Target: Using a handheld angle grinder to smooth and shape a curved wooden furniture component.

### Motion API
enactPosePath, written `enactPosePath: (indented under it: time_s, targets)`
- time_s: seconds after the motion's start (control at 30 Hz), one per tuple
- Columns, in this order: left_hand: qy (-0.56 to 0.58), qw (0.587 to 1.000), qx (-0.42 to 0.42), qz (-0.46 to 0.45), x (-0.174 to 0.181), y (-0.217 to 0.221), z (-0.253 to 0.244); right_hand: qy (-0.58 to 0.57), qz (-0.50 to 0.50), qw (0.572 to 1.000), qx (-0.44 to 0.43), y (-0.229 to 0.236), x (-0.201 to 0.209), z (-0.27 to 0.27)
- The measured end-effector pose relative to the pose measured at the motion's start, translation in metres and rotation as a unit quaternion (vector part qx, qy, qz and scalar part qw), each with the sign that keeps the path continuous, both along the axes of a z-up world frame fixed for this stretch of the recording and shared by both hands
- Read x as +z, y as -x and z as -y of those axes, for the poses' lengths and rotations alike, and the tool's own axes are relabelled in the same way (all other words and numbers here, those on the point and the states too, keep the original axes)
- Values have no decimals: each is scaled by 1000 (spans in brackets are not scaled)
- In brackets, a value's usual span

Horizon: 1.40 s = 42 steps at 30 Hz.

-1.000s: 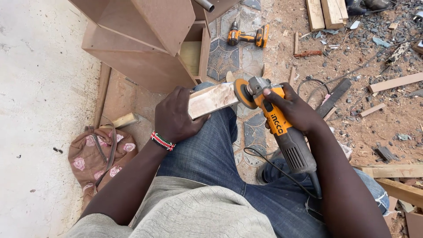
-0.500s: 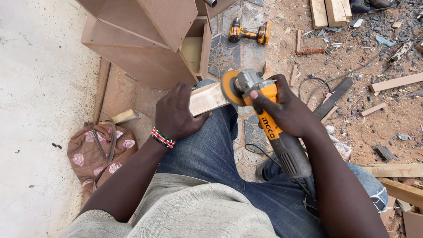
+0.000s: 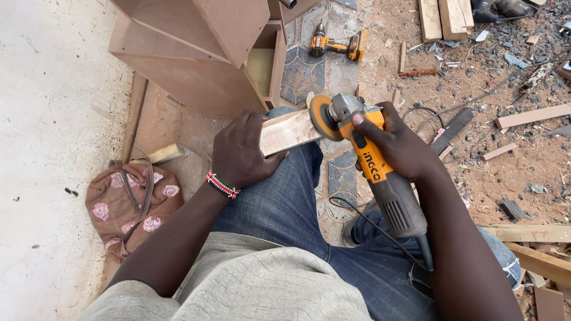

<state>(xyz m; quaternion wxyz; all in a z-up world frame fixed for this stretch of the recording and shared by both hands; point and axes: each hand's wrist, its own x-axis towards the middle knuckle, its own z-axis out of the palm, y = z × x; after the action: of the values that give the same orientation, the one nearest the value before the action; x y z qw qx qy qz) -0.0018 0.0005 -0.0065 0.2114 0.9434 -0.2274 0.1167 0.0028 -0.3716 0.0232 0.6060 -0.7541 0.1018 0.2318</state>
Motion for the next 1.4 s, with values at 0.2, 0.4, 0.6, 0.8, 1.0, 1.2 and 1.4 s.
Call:
enactPosePath:
  time_s: [0.2, 0.4, 0.6, 0.8, 1.0, 1.2, 1.4]
  targets:
    - [-3, 1000, 3, 2, -5, -3, -1, 107, 42, 992, 51, 22, 55, -38]
    - [20, 999, -11, 34, -1, -1, 2, 223, 58, 967, 106, 47, 98, -71]
    - [43, 998, -10, 45, 0, 1, -2, 239, 46, 964, 110, 54, 108, -84]
    - [27, 998, -11, 50, -1, 1, -4, 196, 78, 973, 95, 48, 88, -65]
    - [37, 998, -6, 47, 3, 2, 0, 37, 40, 998, 22, 22, 26, -25]
    - [41, 999, 4, 35, -3, 0, -1, -64, -14, 997, -35, 11, -23, -4]
    - [39, 999, 9, 19, -1, 1, -3, -126, -55, 988, -66, 12, -35, -2]
